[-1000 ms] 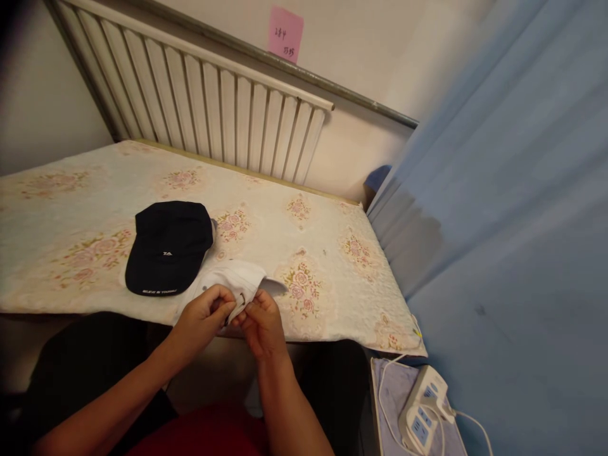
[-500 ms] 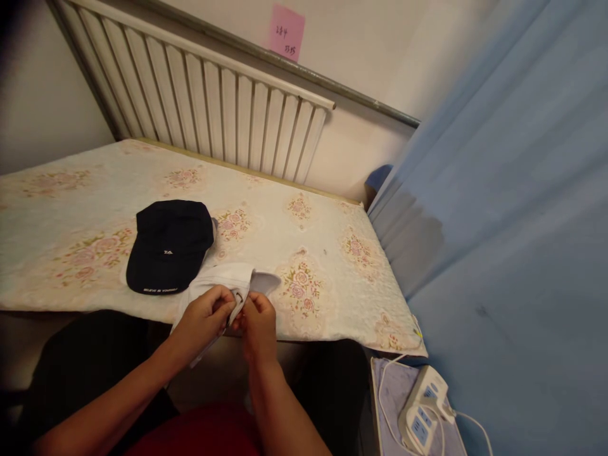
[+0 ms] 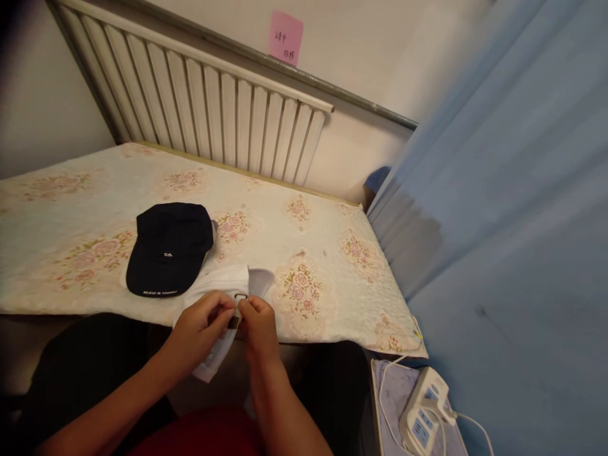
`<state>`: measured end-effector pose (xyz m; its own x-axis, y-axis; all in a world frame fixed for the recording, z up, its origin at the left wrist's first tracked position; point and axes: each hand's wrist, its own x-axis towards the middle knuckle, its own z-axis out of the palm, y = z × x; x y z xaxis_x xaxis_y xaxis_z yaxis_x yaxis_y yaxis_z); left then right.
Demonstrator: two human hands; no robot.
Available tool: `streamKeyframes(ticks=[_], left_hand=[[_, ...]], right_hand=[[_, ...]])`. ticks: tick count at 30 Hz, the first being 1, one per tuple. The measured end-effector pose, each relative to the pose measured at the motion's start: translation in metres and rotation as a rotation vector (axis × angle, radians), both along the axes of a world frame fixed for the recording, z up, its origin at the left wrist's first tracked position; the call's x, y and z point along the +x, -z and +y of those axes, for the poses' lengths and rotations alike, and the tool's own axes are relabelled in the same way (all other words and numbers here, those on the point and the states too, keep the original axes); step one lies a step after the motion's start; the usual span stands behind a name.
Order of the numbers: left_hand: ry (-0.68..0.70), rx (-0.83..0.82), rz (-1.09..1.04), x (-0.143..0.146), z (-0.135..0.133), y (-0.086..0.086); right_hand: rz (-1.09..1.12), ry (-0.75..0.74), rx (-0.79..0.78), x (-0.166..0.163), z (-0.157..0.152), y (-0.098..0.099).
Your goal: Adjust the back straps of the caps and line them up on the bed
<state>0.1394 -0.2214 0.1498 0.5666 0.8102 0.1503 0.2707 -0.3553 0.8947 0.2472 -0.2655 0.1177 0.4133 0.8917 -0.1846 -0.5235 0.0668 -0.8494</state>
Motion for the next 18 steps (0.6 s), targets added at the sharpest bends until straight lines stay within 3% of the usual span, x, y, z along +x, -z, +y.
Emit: streamKeyframes(ticks=[3, 5, 7, 9, 12, 14, 16, 18], left_hand=[[0.162, -0.088, 0.000, -0.007, -0.015, -0.018], [0.384, -0.198, 0.013, -0.011, -0.027, -0.028], [0.599, -0.258, 0.045, -0.012, -0.038, -0.030], [0.703, -0.267, 0.110, -0.009, -0.044, -0.022], [0.582, -0.344, 0.141, -0.003, -0.040, 0.000], [0.478, -0.313, 0.092, 0.001, -0.031, 0.014], [0.350, -0.346, -0.054, 0.004, -0.022, 0.022], [0.308, -0.428, -0.247, 0.006, -0.016, 0.024]], right_hand=[[0.113, 0.005, 0.019, 0.003, 0.003, -0.008], [0.142, 0.021, 0.046, 0.007, 0.005, -0.015], [0.160, 0.058, 0.104, 0.012, 0.009, -0.021], [0.171, 0.116, 0.166, 0.019, 0.012, -0.028], [0.193, 0.206, 0.257, 0.027, 0.014, -0.037], [0.215, 0.231, 0.319, 0.030, 0.012, -0.041], [0.244, 0.213, 0.365, 0.029, 0.009, -0.042], [0.280, 0.187, 0.386, 0.026, 0.006, -0.041]])
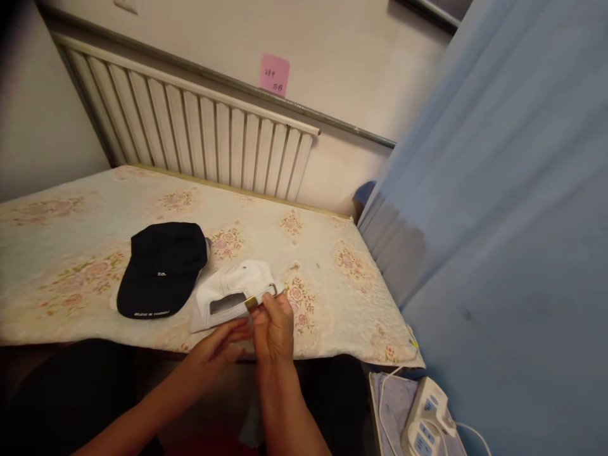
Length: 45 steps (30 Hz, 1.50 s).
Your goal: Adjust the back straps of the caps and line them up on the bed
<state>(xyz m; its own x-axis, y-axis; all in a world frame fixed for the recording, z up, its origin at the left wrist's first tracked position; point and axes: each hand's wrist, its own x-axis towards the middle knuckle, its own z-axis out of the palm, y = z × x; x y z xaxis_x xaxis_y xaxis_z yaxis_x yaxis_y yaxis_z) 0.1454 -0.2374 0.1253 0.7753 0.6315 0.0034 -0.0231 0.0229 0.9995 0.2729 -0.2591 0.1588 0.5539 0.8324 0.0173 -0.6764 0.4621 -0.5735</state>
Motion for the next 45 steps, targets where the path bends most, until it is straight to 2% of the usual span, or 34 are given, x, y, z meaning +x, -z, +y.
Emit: streamKeyframes(ticks=[4, 9, 14, 18, 24, 31, 35, 45], left_hand=[[-0.076, -0.230, -0.245, 0.008, 0.004, -0.007], [-0.134, -0.481, -0.491, 0.023, 0.012, -0.029], [-0.227, -0.628, -0.651, 0.033, 0.032, -0.055], [-0.280, -0.714, -0.702, 0.036, 0.039, -0.062], [-0.254, -0.744, -0.711, 0.038, 0.040, -0.057], [-0.147, -0.597, -0.545, 0.044, 0.027, -0.047], [-0.195, -0.558, -0.497, 0.047, 0.023, -0.043], [-0.213, -0.629, -0.586, 0.038, 0.031, -0.049]], right_hand=[[0.061, -0.047, 0.010, -0.010, -0.003, 0.005], [0.092, -0.077, 0.009, -0.020, -0.004, 0.007], [0.105, -0.046, -0.038, -0.022, -0.005, 0.008], [0.163, -0.035, -0.011, -0.018, -0.005, 0.009], [0.307, -0.025, 0.016, -0.007, -0.004, 0.013], [0.215, 0.018, -0.004, -0.008, -0.003, 0.017], [0.193, -0.002, 0.024, -0.009, -0.004, 0.016], [0.417, 0.041, -0.060, 0.000, -0.003, 0.011]])
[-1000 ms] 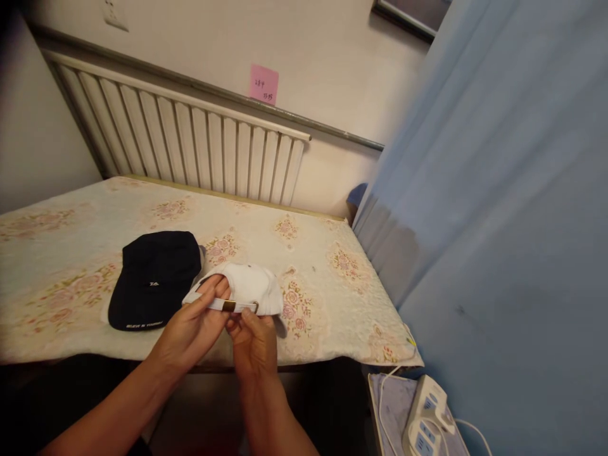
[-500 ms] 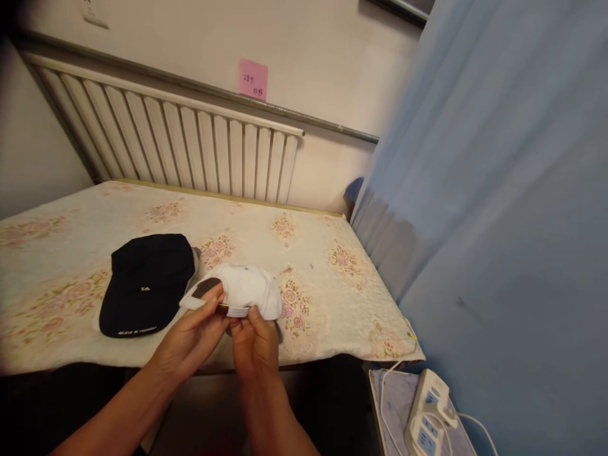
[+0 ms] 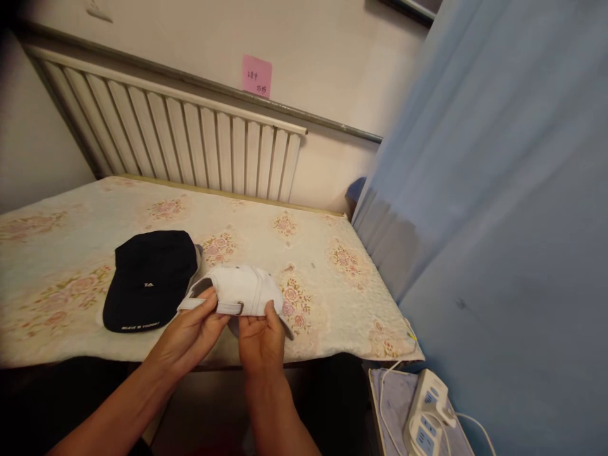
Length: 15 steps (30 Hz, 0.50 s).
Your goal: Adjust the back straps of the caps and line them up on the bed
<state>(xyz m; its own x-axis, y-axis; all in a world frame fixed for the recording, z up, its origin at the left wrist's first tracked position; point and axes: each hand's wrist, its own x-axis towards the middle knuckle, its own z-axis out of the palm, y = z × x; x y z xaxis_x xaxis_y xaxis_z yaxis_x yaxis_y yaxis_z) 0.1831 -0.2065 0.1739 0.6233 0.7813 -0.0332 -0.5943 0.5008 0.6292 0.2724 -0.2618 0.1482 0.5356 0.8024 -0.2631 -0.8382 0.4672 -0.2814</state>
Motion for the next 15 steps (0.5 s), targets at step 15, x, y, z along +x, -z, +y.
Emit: streamKeyframes(ticks=[15], left_hand=[[-0.098, -0.263, -0.147, -0.010, 0.007, 0.004]], right_hand=[[-0.046, 0.091, -0.050, -0.002, 0.004, -0.001]])
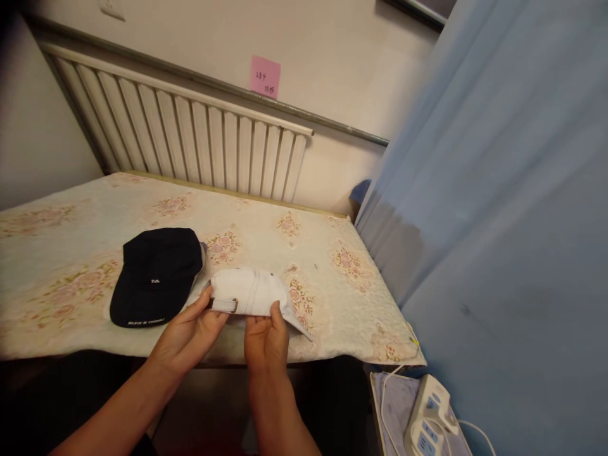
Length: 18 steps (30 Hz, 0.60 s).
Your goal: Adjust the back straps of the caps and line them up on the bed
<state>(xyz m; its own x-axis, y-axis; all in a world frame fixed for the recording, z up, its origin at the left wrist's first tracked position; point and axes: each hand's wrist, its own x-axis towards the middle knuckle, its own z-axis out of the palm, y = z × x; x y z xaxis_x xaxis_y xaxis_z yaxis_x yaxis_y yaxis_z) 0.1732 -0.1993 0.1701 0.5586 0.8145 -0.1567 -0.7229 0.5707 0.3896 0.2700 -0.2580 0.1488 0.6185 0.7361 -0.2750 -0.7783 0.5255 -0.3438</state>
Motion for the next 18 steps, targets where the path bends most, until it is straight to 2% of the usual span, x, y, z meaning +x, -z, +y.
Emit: streamKeyframes(ticks=[8, 11, 18], left_hand=[[0.128, -0.063, 0.036, 0.011, -0.016, 0.009], [0.112, -0.042, 0.078, 0.012, -0.014, 0.011], [0.049, -0.051, 0.094, 0.004, -0.006, 0.019]], right_hand=[[-0.062, -0.082, 0.032, -0.009, 0.003, 0.016], [-0.038, -0.082, -0.016, -0.006, 0.002, 0.016], [0.035, -0.024, -0.016, 0.011, -0.001, 0.009]])
